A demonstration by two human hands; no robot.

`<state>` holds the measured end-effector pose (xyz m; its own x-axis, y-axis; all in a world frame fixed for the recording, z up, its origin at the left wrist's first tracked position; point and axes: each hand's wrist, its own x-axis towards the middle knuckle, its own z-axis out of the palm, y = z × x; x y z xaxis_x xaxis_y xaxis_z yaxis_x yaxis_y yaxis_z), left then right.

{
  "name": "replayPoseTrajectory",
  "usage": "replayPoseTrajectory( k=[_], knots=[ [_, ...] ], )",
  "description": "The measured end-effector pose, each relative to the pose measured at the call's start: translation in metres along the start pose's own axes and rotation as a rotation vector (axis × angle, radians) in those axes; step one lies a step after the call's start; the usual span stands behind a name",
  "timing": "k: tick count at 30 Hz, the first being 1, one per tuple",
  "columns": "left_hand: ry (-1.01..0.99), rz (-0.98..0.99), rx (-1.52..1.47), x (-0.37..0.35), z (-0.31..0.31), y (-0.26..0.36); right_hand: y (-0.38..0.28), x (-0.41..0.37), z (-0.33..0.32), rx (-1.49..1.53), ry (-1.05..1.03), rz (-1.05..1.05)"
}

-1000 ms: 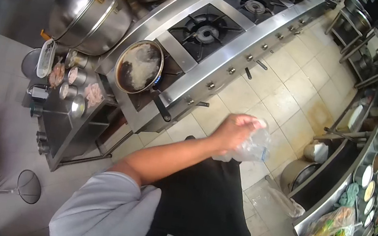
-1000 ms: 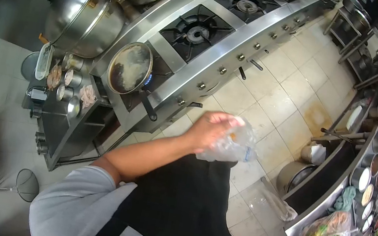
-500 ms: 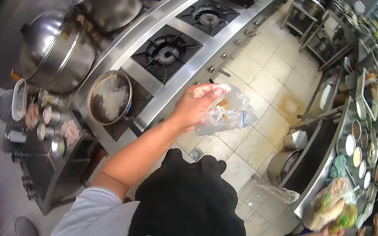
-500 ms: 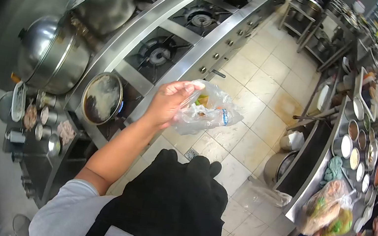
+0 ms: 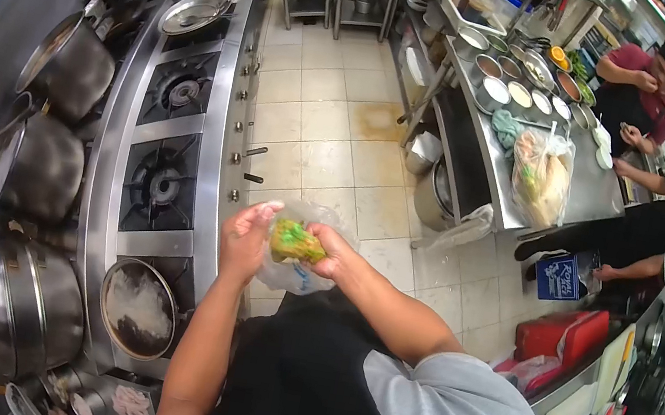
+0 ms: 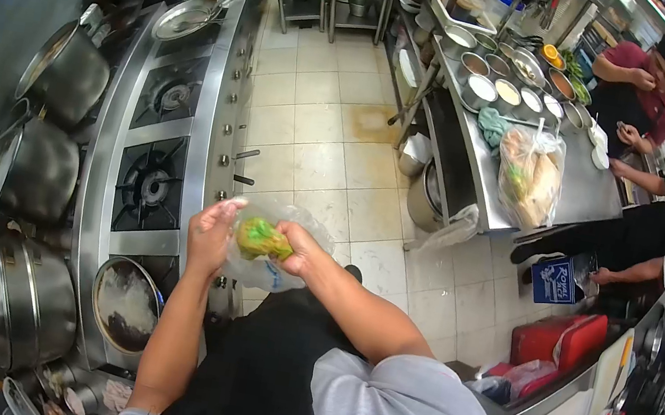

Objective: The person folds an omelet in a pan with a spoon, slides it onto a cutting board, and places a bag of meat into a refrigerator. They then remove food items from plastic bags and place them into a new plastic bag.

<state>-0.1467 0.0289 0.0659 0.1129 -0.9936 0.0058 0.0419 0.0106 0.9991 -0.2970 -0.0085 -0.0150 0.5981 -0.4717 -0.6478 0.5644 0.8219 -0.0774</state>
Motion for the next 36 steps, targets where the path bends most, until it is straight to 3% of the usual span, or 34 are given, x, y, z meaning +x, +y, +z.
replayPoseTrajectory(
  k=[4, 6, 8, 10, 11, 13, 14, 16, 17, 19, 21, 22, 24, 25, 27, 28, 30, 31, 36],
  knots=[
    [-0.061, -0.059, -0.158, -0.014, -0.003, -0.011, 0.018, 0.028, -0.017, -0.104, 0.108, -0.103],
    [-0.029, -0.019, -0.147, -0.014, 0.004, -0.018, 0.034, 0.032, -0.023, -0.32, 0.214, -0.28],
    [-0.077, -0.112, -0.187, -0.015, 0.007, -0.02, 0.051, 0.049, -0.046, -0.271, 0.201, -0.258],
    [-0.045, -0.095, -0.218, -0.009, 0.009, -0.014, 0.057, 0.064, -0.082, -1.146, 0.254, -0.54],
    [-0.01, -0.145, -0.263, -0.007, 0.008, -0.008, 0.061, 0.057, -0.092, -1.151, 0.241, -0.537],
    [0.035, -0.19, -0.306, -0.003, 0.005, 0.003, 0.06, 0.041, -0.11, -1.681, 0.174, -0.765],
    [0.045, -0.179, -0.303, -0.001, 0.003, 0.008, 0.054, 0.03, -0.105, -1.685, 0.163, -0.765],
    [0.063, -0.172, -0.3, 0.001, -0.002, 0.016, 0.048, -0.013, -0.076, -1.81, 0.314, -0.506],
    [0.084, -0.168, -0.315, 0.002, -0.007, 0.018, 0.047, -0.031, -0.067, -1.813, 0.308, -0.499],
    [0.101, -0.169, -0.36, -0.002, -0.015, 0.022, 0.045, -0.064, -0.05, -1.994, 0.389, -1.103],
    [0.055, -0.134, -0.346, -0.005, -0.017, 0.02, 0.033, -0.084, -0.028, -1.924, 0.51, -1.865],
    [-0.004, -0.102, -0.327, -0.008, -0.016, 0.019, 0.025, -0.08, -0.026, -1.93, 0.488, -1.855],
    [-0.072, -0.082, -0.341, -0.009, -0.009, 0.016, 0.013, -0.068, -0.034, -1.906, 0.874, -1.85],
    [-0.159, -0.049, -0.355, -0.006, -0.007, 0.016, 0.005, -0.057, -0.049, -1.913, 0.859, -1.843],
    [-0.167, -0.027, -0.3, -0.002, -0.011, 0.017, -0.009, -0.038, -0.073, -1.518, 0.601, -1.082],
    [-0.191, -0.006, -0.245, -0.001, -0.013, 0.017, -0.012, -0.036, -0.082, -1.521, 0.597, -1.069],
    [-0.164, -0.064, -0.302, 0.002, -0.015, 0.02, -0.017, -0.038, -0.08, -1.103, 0.452, -1.033],
    [-0.148, -0.11, -0.305, 0.004, -0.02, 0.017, -0.015, -0.037, -0.079, -1.047, 0.431, -1.132],
    [-0.079, -0.209, -0.213, 0.004, -0.032, -0.003, 0.008, -0.063, -0.018, -0.671, 0.285, -1.004]
  ],
)
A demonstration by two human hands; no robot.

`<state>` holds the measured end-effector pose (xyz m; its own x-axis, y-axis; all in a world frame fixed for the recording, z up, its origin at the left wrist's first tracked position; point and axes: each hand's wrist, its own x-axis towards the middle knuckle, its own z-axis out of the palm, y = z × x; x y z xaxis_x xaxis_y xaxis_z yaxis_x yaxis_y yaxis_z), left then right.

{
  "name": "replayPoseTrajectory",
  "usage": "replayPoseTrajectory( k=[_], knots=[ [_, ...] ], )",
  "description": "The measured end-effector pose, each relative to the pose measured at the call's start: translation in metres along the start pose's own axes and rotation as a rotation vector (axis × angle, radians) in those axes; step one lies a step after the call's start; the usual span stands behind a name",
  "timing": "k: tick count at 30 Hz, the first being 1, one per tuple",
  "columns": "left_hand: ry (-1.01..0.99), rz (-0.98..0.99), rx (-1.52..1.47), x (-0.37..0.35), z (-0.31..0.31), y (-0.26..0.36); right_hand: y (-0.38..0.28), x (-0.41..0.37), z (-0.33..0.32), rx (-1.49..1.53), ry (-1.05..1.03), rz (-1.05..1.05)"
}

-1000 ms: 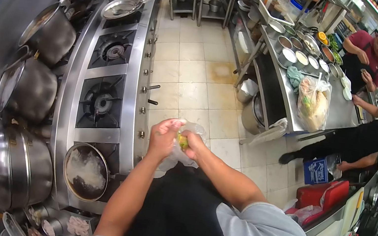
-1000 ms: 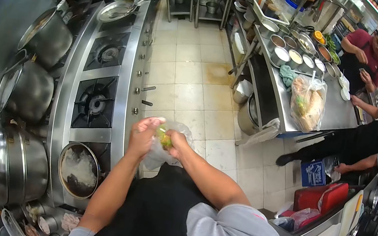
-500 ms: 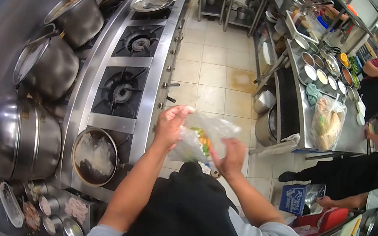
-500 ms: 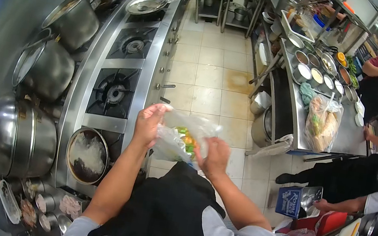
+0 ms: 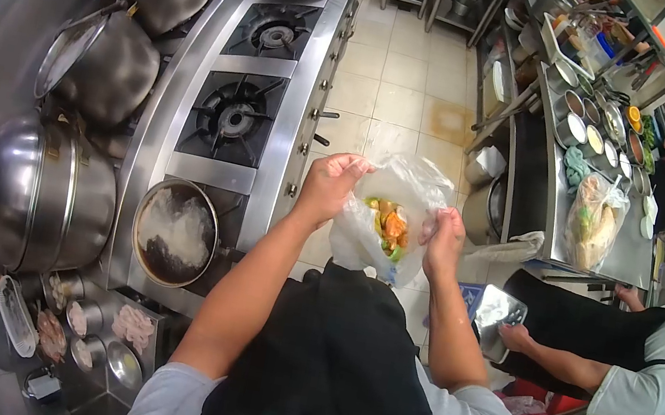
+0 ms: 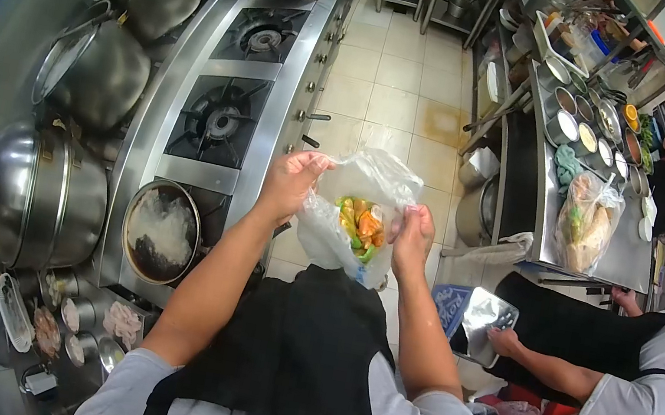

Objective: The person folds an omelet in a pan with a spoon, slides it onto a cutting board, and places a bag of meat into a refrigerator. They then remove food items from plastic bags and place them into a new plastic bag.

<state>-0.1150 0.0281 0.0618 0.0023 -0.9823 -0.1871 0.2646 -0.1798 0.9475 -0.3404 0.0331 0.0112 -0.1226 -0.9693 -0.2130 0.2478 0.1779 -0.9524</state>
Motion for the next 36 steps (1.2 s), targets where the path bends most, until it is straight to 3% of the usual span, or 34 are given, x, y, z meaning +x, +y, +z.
replayPoseTrajectory(
  k=[1, 4, 8, 10, 11, 13, 20, 22, 23, 24, 26, 30, 32, 34, 36],
  knots=[
    [0.004, -0.002, -0.002, 0.0, 0.0, -0.005, -0.008, -0.003, 0.006, 0.164, -0.021, 0.084],
    [0.022, 0.077, -0.071, -0.005, 0.006, -0.015, -0.039, -0.011, 0.022, 0.248, -0.075, 0.144],
    [-0.033, 0.098, 0.158, -0.012, 0.007, -0.034, -0.062, -0.018, 0.031, 0.25, -0.167, 0.133],
    [-0.063, 0.105, 0.239, -0.021, 0.017, -0.031, -0.063, -0.017, 0.037, 0.108, -0.109, 0.064],
    [-0.08, 0.082, 0.321, -0.023, 0.018, -0.032, -0.063, -0.017, 0.038, 0.067, -0.178, 0.04],
    [-0.1, 0.134, 0.224, -0.025, 0.023, -0.039, -0.063, -0.021, 0.037, 0.023, -0.253, 0.033],
    [0.024, 0.258, 0.441, -0.042, 0.008, -0.006, -0.085, -0.026, 0.049, 0.142, -0.312, 0.072],
    [0.143, 0.661, 0.509, -0.037, 0.006, -0.019, -0.099, -0.032, 0.058, 0.166, -0.334, 0.07],
    [0.136, 0.684, 0.491, -0.036, 0.005, -0.022, -0.106, -0.034, 0.063, 0.166, -0.324, 0.084],
    [0.125, 0.684, 0.486, -0.035, 0.004, -0.026, -0.111, -0.034, 0.065, 0.165, -0.31, 0.099],
    [-0.001, 0.219, -0.035, -0.037, 0.003, -0.034, -0.116, -0.032, 0.066, 0.143, -0.338, 0.111],
    [-0.073, 0.189, 0.016, -0.038, 0.007, -0.025, -0.113, -0.032, 0.067, 0.088, -0.419, 0.115],
    [-0.108, 0.277, -0.018, -0.035, 0.009, -0.026, -0.117, -0.032, 0.068, 0.068, -0.42, 0.124],
    [-0.07, 0.492, 0.277, -0.045, 0.018, 0.008, -0.117, -0.031, 0.065, -0.006, -0.451, 0.11],
    [-0.074, 0.462, 0.653, -0.05, 0.026, 0.036, -0.12, -0.027, 0.06, -0.16, -0.543, 0.058]
  ],
)
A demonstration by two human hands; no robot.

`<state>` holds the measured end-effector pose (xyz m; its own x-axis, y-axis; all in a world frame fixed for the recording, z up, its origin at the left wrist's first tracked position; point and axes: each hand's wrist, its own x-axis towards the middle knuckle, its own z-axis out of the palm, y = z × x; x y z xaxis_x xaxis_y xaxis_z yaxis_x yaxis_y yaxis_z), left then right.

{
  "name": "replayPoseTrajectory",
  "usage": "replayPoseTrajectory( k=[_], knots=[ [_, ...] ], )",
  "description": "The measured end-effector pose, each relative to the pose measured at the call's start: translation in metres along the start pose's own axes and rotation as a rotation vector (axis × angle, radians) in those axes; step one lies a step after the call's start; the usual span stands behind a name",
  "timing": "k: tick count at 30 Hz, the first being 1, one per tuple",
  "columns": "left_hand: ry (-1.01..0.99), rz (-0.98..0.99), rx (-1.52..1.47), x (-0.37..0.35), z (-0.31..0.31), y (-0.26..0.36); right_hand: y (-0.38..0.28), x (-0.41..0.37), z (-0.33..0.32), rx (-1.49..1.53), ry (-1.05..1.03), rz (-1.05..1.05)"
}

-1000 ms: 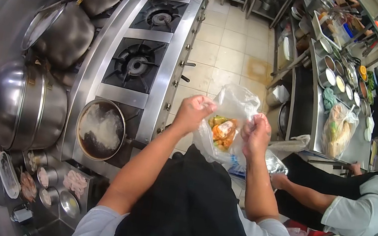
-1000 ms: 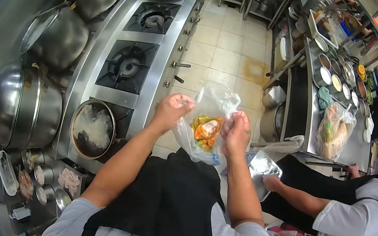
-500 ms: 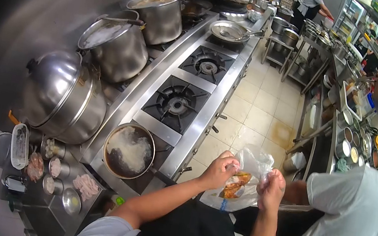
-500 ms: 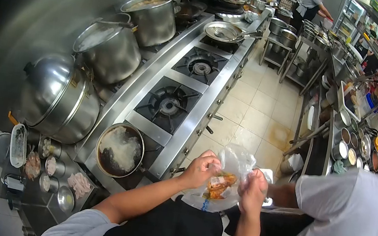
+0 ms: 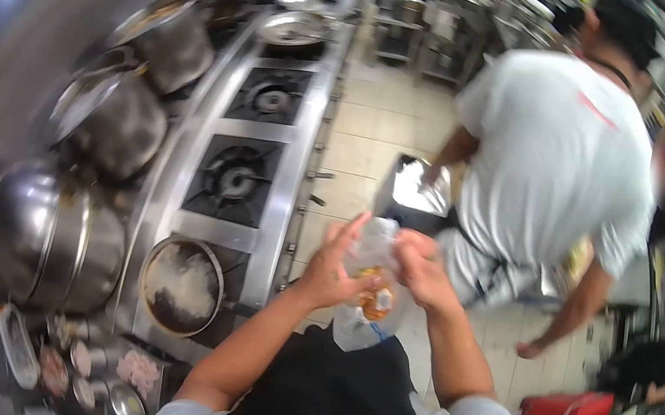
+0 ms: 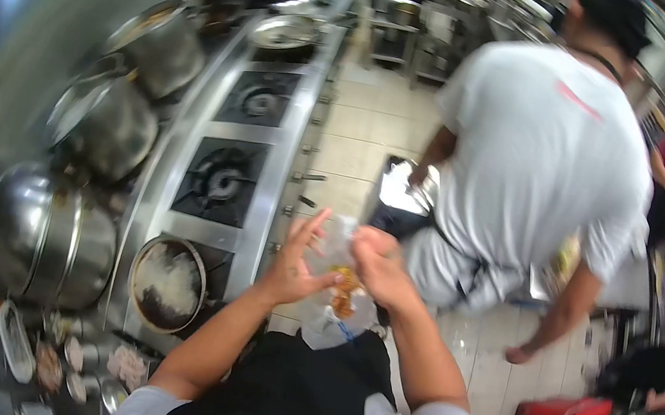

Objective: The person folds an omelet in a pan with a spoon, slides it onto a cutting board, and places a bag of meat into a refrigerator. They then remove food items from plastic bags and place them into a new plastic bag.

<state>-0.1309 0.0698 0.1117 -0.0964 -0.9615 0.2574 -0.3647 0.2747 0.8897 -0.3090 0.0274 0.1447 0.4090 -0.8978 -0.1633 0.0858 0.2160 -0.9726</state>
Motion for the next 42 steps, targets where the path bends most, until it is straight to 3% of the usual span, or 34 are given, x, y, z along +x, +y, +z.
replayPoseTrajectory(
  k=[3, 4, 6, 7, 9, 10, 12, 15, 16, 18, 20, 22, 24, 26, 28, 29, 30, 32, 34, 35, 37, 38, 40, 41, 42],
  knots=[
    [0.15, 0.353, 0.4, 0.016, 0.007, -0.008, 0.02, 0.019, -0.016, -0.263, -0.207, -0.385],
    [0.081, 0.298, 0.318, 0.02, 0.008, -0.002, 0.019, 0.022, -0.016, -0.371, -0.234, -0.478],
    [0.026, 0.09, -0.235, 0.022, 0.02, 0.002, 0.003, 0.02, -0.015, -0.3, -0.26, -0.311],
    [0.0, 0.104, -0.245, 0.022, 0.025, 0.007, -0.001, 0.018, -0.016, -0.305, -0.229, -0.316],
    [0.004, -0.07, -0.516, 0.02, 0.029, 0.019, -0.005, 0.016, -0.017, -0.194, -0.294, -0.135],
    [-0.012, -0.064, -0.517, 0.02, 0.029, 0.018, -0.005, 0.016, -0.018, -0.192, -0.278, -0.141],
    [-0.137, -0.209, -0.063, 0.021, 0.027, 0.011, -0.002, 0.017, -0.02, -0.246, -0.213, -0.214],
    [-0.11, -0.18, 0.042, 0.026, 0.041, -0.008, 0.022, 0.029, -0.032, -0.241, -0.141, -0.249],
    [-0.122, -0.168, 0.039, 0.029, 0.045, -0.014, 0.026, 0.03, -0.037, -0.246, -0.11, -0.257],
    [-0.174, -0.491, -0.266, 0.033, 0.052, -0.023, 0.044, 0.038, -0.052, -0.292, -0.074, -0.246],
    [-0.155, -0.568, -0.334, 0.038, 0.065, -0.023, 0.058, 0.046, -0.068, -0.428, -0.029, -0.344],
    [-0.133, -0.65, -0.394, 0.039, 0.076, -0.028, 0.063, 0.035, -0.091, -0.445, -0.035, -0.295],
    [-0.083, -0.705, -0.366, 0.037, 0.089, -0.041, 0.054, 0.011, -0.124, -0.46, 0.169, -0.427],
    [-0.071, -0.729, -0.413, 0.036, 0.096, -0.056, 0.042, -0.014, -0.182, -0.303, 0.368, -0.281],
    [-0.006, -0.802, -0.402, 0.032, 0.099, -0.067, 0.038, -0.039, -0.265, -0.614, 0.711, -0.393],
    [0.013, -0.811, -0.418, 0.032, 0.1, -0.067, 0.028, -0.051, -0.303, -0.6, 0.866, -0.188],
    [0.026, -0.817, -0.409, 0.032, 0.1, -0.071, 0.032, -0.057, -0.355, -0.748, 1.019, -0.221],
    [0.025, -0.865, -0.392, 0.029, 0.099, -0.077, 0.031, -0.059, -0.443, -0.983, 1.346, -0.076],
    [0.039, -0.881, -0.37, 0.032, 0.1, -0.072, 0.029, -0.062, -0.505, -1.131, 1.362, 0.096],
    [0.037, -0.888, -0.361, 0.035, 0.102, -0.069, 0.028, -0.06, -0.524, -1.126, 1.351, 0.086],
    [0.067, -0.897, -0.358, 0.04, 0.102, -0.061, 0.029, -0.053, -0.55, -1.23, 1.019, 0.349],
    [0.085, -0.905, -0.36, 0.042, 0.103, -0.059, 0.029, -0.051, -0.562, -1.233, 1.003, 0.337],
    [0.142, -0.882, -0.376, 0.044, 0.107, -0.058, 0.025, -0.045, -0.574, -1.285, 0.747, 0.323],
    [0.177, -0.858, -0.389, 0.044, 0.107, -0.058, 0.015, -0.043, -0.566, -1.185, 0.693, 0.442],
    [0.196, -0.861, -0.388, 0.041, 0.107, -0.061, 0.009, -0.04, -0.553, -1.189, 0.676, 0.432]
  ],
)
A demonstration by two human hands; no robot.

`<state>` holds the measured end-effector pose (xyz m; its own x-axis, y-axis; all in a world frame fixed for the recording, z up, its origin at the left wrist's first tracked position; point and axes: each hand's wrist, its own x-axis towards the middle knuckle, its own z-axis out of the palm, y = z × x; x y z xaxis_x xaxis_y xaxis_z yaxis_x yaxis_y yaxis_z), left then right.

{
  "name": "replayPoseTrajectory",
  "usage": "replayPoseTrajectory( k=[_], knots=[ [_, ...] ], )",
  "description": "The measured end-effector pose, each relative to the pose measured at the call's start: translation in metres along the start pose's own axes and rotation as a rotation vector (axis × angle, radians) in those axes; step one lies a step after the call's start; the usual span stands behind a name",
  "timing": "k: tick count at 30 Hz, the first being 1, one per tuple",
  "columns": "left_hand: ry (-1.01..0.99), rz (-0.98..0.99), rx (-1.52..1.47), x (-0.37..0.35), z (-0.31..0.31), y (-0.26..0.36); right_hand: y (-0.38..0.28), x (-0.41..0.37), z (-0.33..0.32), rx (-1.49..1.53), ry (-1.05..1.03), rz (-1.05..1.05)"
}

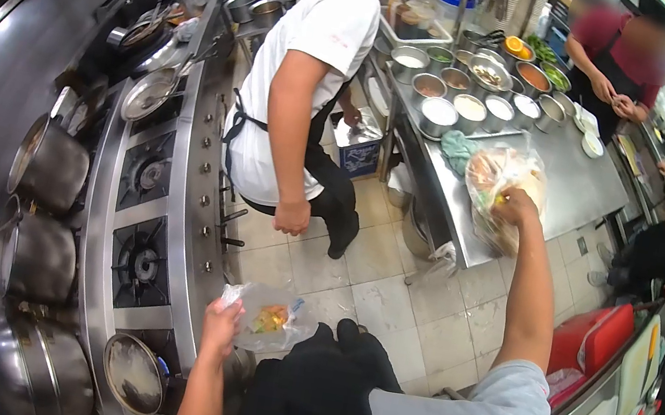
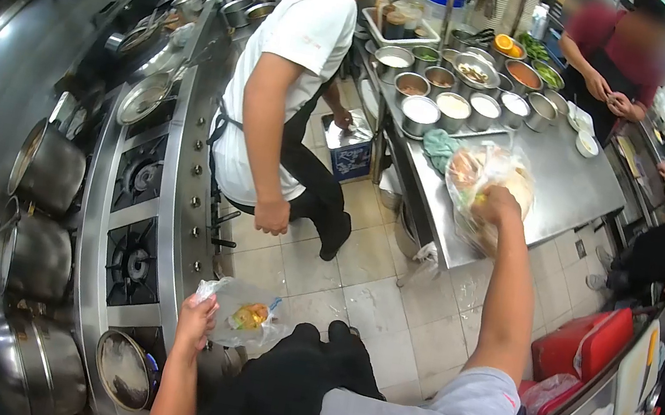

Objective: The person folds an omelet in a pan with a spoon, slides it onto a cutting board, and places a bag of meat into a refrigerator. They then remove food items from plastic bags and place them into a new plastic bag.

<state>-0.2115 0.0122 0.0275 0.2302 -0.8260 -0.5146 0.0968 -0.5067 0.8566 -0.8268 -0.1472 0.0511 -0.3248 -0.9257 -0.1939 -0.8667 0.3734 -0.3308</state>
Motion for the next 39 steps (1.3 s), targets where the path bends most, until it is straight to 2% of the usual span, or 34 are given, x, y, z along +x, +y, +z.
replayPoseTrajectory(
  k=[2, 3, 11, 14, 16, 17, 19, 20, 22, 23, 25, 26, 27, 28, 29, 30, 32, 33, 35, 36, 38, 39],
  knots=[
    [-0.041, 0.001, 0.005, 0.005, 0.0, -0.003, -0.022, -0.009, 0.0, -0.303, 0.059, 0.078],
    [-0.037, 0.006, 0.001, 0.005, 0.001, -0.001, -0.026, -0.007, 0.003, -0.353, 0.021, 0.108],
    [0.026, -0.002, -0.037, 0.004, 0.012, 0.001, -0.034, -0.019, 0.019, -0.222, 0.255, 0.143],
    [0.07, 0.014, -0.071, 0.002, 0.012, 0.007, -0.017, -0.034, 0.007, -0.073, 0.674, 0.213],
    [0.074, 0.024, -0.106, 0.003, 0.01, 0.007, -0.013, -0.053, -0.005, 0.15, 0.932, 0.162],
    [0.074, 0.049, -0.101, 0.003, 0.012, 0.008, -0.031, -0.069, -0.02, 0.324, 0.956, 0.377],
    [0.058, 0.056, -0.124, 0.003, 0.01, 0.004, -0.022, -0.082, -0.023, 0.587, 1.112, 0.318],
    [0.044, 0.04, -0.151, 0.004, 0.006, 0.002, -0.032, -0.094, -0.015, 0.583, 1.067, 0.305],
    [0.101, 0.067, -0.064, -0.005, 0.01, 0.011, -0.063, -0.121, 0.009, 1.44, 0.74, -0.228],
    [0.13, 0.054, -0.072, -0.005, 0.008, 0.009, -0.094, -0.142, 0.029, 1.458, 0.58, -0.327],
    [0.048, 0.208, -0.079, -0.004, 0.005, 0.005, -0.151, -0.189, 0.082, 1.519, 0.304, -0.464],
    [0.063, 0.207, -0.089, -0.005, 0.003, 0.007, -0.186, -0.21, 0.11, 1.531, 0.181, -0.57],
    [0.062, 0.206, -0.001, -0.009, 0.001, 0.011, -0.203, -0.219, 0.152, 1.369, 0.204, -0.631],
    [0.057, 0.207, 0.087, -0.012, 0.0, 0.015, -0.241, -0.25, 0.178, 1.372, 0.104, -0.5],
    [0.025, 0.207, -0.027, -0.014, 0.001, 0.016, -0.275, -0.275, 0.191, 1.228, 0.061, -0.562],
    [0.025, 0.204, -0.032, -0.014, -0.002, 0.015, -0.295, -0.287, 0.214, 1.115, -0.142, -0.63],
    [-0.061, 0.357, -0.033, -0.011, -0.01, 0.01, -0.31, -0.288, 0.275, 0.735, -0.385, -0.836],
    [-0.056, 0.426, -0.032, -0.006, -0.014, 0.007, -0.311, -0.287, 0.294, 0.729, -0.391, -0.838],
    [-0.065, 0.4, -0.07, -0.008, -0.031, 0.012, -0.315, -0.292, 0.309, 0.493, -0.542, -0.882],
    [-0.084, 0.38, -0.1, -0.011, -0.039, 0.015, -0.316, -0.298, 0.308, 0.485, -0.551, -0.886],
    [-0.072, 0.415, -0.031, -0.013, -0.048, 0.01, -0.317, -0.314, 0.301, 0.287, -0.387, -0.784],
    [-0.075, 0.45, 0.034, -0.008, -0.052, 0.004, -0.318, -0.321, 0.305, 0.001, -0.373, -0.652]
  ],
)
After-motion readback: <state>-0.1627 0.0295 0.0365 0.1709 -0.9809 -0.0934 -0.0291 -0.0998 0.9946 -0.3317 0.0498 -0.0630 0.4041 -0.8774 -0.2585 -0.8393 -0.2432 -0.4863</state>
